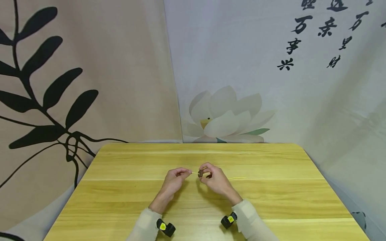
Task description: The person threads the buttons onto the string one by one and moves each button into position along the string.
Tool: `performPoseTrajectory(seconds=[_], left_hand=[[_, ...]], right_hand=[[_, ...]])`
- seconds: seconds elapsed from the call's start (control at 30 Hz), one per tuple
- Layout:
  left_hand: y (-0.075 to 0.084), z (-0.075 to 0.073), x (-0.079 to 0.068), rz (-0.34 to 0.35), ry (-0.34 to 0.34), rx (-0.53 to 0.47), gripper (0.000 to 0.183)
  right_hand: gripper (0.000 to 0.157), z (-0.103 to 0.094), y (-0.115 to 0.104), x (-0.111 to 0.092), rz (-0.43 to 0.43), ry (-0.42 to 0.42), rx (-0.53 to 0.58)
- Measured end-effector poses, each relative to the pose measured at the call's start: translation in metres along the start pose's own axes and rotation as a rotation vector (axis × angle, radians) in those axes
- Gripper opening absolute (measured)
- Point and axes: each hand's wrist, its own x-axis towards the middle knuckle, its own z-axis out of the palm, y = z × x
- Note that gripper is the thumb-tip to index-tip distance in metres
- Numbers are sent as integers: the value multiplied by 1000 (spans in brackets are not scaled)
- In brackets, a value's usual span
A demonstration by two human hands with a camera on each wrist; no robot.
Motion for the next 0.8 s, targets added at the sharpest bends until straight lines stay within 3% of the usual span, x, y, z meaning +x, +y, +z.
performPoseTrajectory(seconds=[0.8], left_hand=[[0,-2,0,-7,-3,-11,30]], right_hand=[[27,-6,20,-1,-4,-51,-29]])
